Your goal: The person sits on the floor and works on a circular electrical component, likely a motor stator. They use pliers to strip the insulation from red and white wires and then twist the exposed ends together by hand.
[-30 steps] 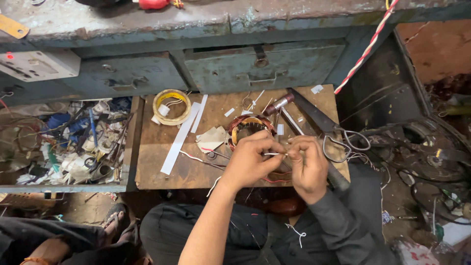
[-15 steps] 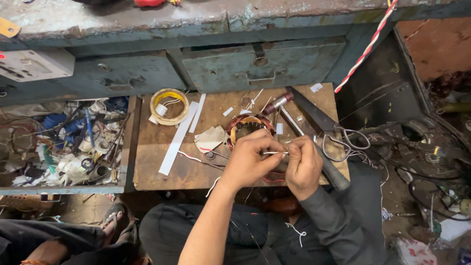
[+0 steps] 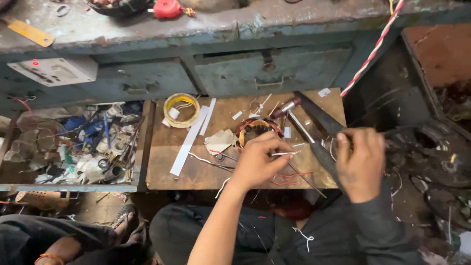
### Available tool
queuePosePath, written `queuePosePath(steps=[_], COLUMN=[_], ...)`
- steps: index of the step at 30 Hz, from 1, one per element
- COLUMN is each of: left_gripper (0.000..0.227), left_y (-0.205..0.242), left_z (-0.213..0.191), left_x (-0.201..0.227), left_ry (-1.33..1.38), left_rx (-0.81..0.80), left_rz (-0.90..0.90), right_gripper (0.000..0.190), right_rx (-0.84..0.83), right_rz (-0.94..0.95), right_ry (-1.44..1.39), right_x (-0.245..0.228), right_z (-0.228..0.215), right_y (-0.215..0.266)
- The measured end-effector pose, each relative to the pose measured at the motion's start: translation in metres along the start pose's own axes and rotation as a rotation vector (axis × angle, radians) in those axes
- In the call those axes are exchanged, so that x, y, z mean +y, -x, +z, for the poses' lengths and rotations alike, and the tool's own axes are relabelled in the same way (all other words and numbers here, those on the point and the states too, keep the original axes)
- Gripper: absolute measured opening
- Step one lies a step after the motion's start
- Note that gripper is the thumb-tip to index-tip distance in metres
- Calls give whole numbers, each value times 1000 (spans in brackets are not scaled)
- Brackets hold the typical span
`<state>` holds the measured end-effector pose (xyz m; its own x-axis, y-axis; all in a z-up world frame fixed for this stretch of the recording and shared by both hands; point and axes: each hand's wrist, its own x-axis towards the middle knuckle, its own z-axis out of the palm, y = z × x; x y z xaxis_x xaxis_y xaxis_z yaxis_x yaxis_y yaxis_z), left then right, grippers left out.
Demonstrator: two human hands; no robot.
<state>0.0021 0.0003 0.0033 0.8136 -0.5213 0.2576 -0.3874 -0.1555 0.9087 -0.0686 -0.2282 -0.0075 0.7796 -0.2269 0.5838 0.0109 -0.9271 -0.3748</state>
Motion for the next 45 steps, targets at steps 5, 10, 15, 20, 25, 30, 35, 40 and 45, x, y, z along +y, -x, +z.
queuePosePath(steps=[5,10,15,20,25,30,35,40,45], left_gripper=[18,18,20,19,18,18,19,18,18], left_y=[-3,-1,-1,-4,-5,-6,-6,-5,-5], left_z=[5,8,4,5,6,8,8,6,6], left_x=[-7,-6,-1,0,-5,-6,-2,-4,-1], left_ry=[7,1,37,25,41,46,-44,-38,-20], left_rx=[-11,-3,-37,-16,-28,-21,-14,-5,-3], left_rz=[11,21,-85,8,-12,-49,-35,-3,1], right_gripper=[27,58,68,69,59,70,58,49,45], right_rx=[-251,-371,-349,-336,-680,-705,-723,-707,-675], right_rz=[33,122,275,714,1007,736,828,873,984], right_ry=[-18,-27,-110,-909,-1884,-1529,-1455,-1346,-1313], right_x=[36,38,53,94,84,38,-6,-14,-13], right_z=[-7,-14,-40,-65,-46,-24,-15,-14,-13], right_y=[-1,-13,-8,64,186,207,156,137,137])
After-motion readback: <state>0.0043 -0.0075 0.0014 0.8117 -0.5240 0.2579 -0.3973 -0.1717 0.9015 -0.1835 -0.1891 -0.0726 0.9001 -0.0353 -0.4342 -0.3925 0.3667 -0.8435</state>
